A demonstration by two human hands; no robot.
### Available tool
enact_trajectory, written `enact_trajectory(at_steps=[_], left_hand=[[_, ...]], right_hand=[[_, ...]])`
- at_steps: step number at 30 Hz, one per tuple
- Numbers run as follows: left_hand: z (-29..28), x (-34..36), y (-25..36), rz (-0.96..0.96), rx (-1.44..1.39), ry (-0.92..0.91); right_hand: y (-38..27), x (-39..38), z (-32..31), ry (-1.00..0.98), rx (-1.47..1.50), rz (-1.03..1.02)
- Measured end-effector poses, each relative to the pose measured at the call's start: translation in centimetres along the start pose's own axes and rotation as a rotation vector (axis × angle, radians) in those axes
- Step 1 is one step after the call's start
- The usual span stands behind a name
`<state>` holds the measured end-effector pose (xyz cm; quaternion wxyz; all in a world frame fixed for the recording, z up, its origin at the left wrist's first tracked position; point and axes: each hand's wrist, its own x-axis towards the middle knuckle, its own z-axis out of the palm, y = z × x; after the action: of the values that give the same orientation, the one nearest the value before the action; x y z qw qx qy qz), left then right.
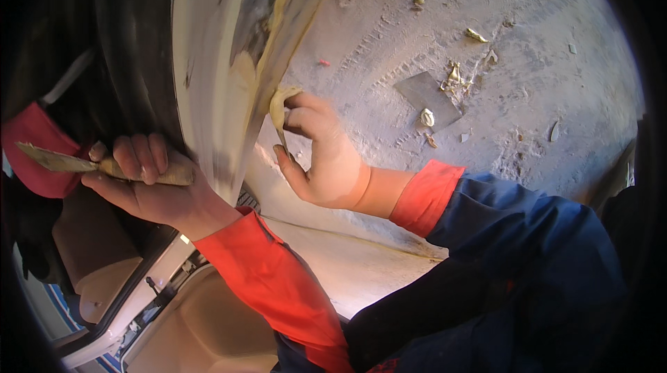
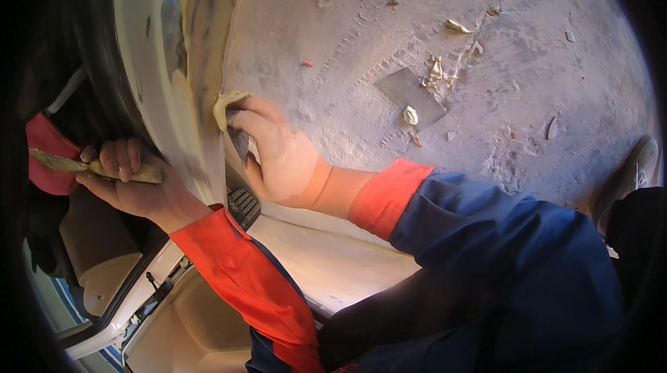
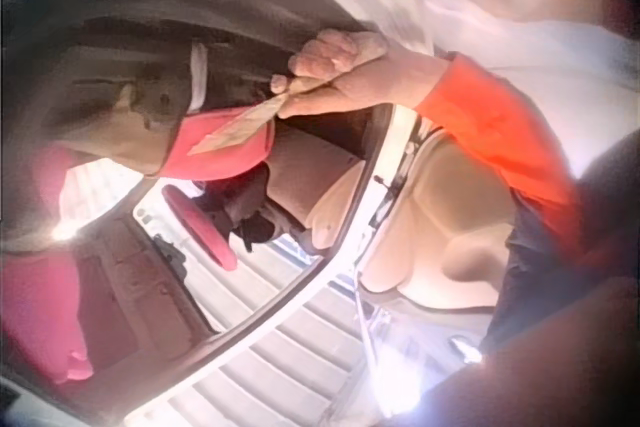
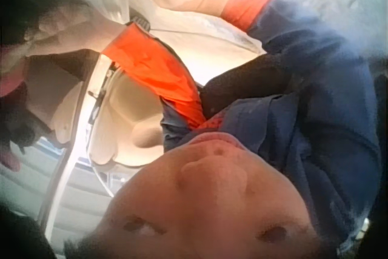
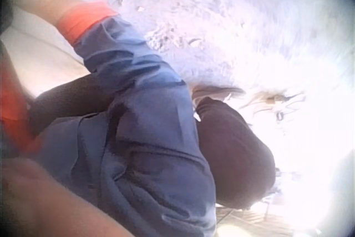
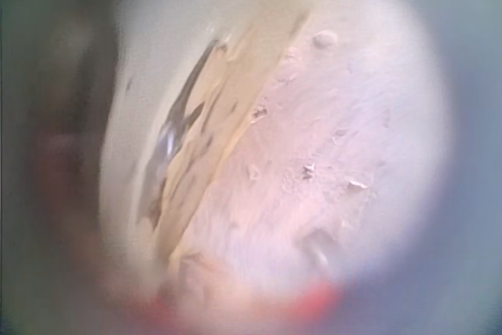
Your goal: The person applies beige body filler to a white car door panel using two metal putty knives. They repeatedly transfer filler from a larger knife to a smaller one and spread it along the door edge and inner panel, smoothing the surface in multiple passes.
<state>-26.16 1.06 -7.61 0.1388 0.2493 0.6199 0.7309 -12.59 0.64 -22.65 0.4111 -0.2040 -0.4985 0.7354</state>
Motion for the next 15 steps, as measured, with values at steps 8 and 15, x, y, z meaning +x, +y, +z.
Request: enact_trajectory(at_steps=[8,15], left_hand=[[-0.9,0.1,0.1,-0.037,-0.062,-0.04],[-0.3,0.1,0.3,-0.049,0.047,0.056]], right_hand=[[-0.4,-3.6,0.3,-0.245,-0.019,0.059],[-5.3,-3.5,-6.0,-0.268,-0.139,0.341]])
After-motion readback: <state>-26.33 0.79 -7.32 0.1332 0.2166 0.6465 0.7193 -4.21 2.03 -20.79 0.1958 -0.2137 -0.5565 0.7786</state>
